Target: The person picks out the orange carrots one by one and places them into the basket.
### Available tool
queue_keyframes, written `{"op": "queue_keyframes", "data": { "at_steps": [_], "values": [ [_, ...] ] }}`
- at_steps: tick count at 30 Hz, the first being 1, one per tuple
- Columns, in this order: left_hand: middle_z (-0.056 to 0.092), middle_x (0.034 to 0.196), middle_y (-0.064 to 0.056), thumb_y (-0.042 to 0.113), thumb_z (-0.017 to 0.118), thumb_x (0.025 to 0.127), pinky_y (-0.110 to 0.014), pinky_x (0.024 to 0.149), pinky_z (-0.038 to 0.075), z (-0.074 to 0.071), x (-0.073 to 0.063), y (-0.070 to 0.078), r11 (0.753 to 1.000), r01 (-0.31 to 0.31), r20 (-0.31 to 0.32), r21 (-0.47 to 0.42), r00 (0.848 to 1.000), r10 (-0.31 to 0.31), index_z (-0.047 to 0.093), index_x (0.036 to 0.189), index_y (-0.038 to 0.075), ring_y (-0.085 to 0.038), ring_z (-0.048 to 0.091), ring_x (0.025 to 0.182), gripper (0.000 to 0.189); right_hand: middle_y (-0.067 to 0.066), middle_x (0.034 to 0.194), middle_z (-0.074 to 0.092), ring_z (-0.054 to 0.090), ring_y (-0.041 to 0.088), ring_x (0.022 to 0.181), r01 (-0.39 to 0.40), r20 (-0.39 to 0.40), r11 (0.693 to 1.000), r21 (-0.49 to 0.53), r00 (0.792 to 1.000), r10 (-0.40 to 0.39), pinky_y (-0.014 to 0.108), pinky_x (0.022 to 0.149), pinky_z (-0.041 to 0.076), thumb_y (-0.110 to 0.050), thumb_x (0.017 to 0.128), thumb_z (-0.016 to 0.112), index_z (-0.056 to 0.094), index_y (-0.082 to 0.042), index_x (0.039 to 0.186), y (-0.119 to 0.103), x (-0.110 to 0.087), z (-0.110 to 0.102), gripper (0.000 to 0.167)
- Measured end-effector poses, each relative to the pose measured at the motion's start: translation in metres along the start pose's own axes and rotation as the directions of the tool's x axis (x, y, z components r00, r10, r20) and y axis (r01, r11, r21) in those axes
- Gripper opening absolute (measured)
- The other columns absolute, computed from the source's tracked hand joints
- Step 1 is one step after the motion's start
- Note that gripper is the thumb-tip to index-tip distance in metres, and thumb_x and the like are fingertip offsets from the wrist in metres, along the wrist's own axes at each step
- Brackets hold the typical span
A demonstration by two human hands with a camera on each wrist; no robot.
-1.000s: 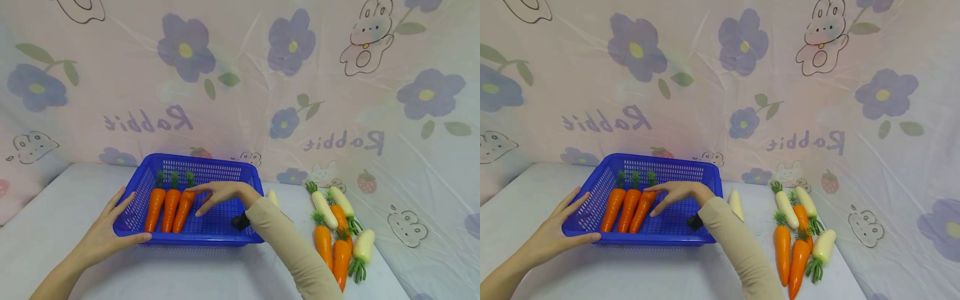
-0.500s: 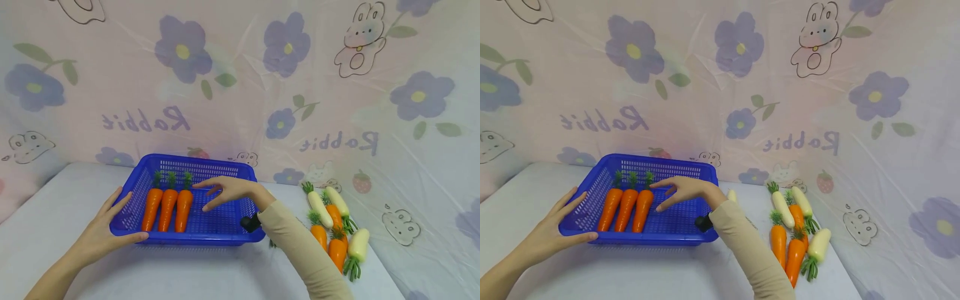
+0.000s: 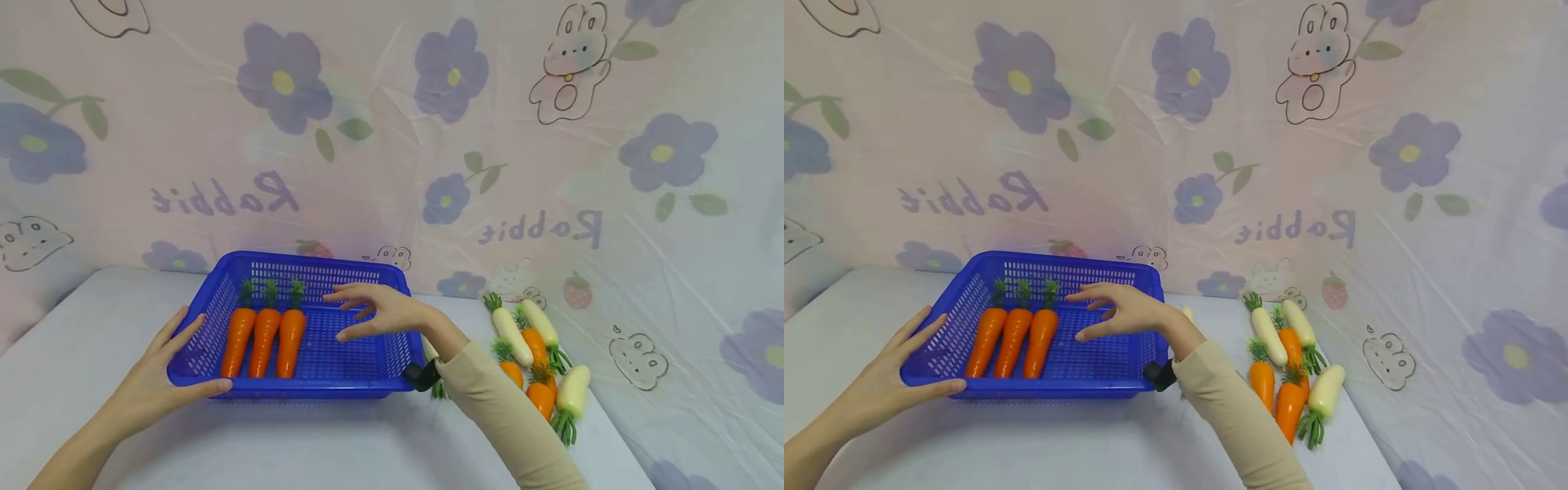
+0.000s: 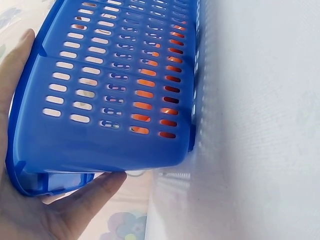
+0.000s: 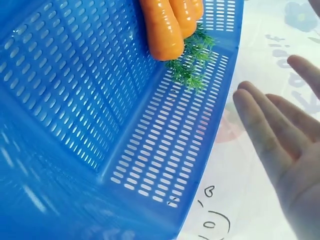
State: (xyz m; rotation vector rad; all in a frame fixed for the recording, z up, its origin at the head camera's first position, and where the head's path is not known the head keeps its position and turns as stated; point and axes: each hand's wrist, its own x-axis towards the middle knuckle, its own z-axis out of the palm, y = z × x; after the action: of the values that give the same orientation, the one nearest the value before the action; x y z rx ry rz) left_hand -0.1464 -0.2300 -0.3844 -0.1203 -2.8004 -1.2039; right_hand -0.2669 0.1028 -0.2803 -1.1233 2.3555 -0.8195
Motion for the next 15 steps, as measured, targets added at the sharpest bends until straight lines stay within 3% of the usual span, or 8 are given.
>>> {"op": "queue_keyframes", "data": {
  "at_steps": [3, 8, 15],
  "values": [
    [-0.016, 0.161, -0.010, 0.043, 0.076, 0.078, -0.085, 0.083, 0.024, 0.000, 0.001, -0.001, 1.000, 0.002, 0.005, 0.002, 1.000, -0.002, 0.007, 0.156, 0.020, -0.062, 0.003, 0.136, 0.106, 0.001, 0.156, 0.032, 0.053, 0.020, 0.126, 0.020, -0.035, 1.000, -0.012, 0.999, -0.020, 0.038, 0.099, 0.052, -0.028, 0.086, 0.070, 0.049, -0.022, 0.142, 0.000, -0.005, -0.001, 0.059],
    [-0.017, 0.161, -0.011, 0.043, 0.075, 0.079, -0.085, 0.083, 0.023, 0.000, 0.001, -0.003, 1.000, 0.005, 0.010, 0.003, 1.000, -0.005, 0.006, 0.156, 0.020, -0.062, 0.002, 0.136, 0.106, 0.003, 0.154, 0.035, 0.055, 0.022, 0.124, 0.037, -0.097, 0.999, -0.033, 0.995, -0.040, 0.031, 0.094, 0.054, -0.028, 0.086, 0.070, 0.053, -0.019, 0.138, 0.002, -0.012, 0.000, 0.055],
    [-0.017, 0.160, -0.012, 0.044, 0.074, 0.080, -0.085, 0.081, 0.023, 0.000, 0.002, -0.004, 1.000, 0.010, 0.018, 0.016, 1.000, -0.010, 0.005, 0.156, 0.019, -0.063, 0.002, 0.135, 0.106, 0.007, 0.147, 0.044, 0.059, 0.020, 0.119, 0.061, -0.215, 0.997, -0.041, 0.974, -0.069, 0.032, 0.092, 0.055, -0.024, 0.088, 0.069, 0.056, -0.015, 0.134, 0.006, -0.023, 0.001, 0.048]
  ]
}}
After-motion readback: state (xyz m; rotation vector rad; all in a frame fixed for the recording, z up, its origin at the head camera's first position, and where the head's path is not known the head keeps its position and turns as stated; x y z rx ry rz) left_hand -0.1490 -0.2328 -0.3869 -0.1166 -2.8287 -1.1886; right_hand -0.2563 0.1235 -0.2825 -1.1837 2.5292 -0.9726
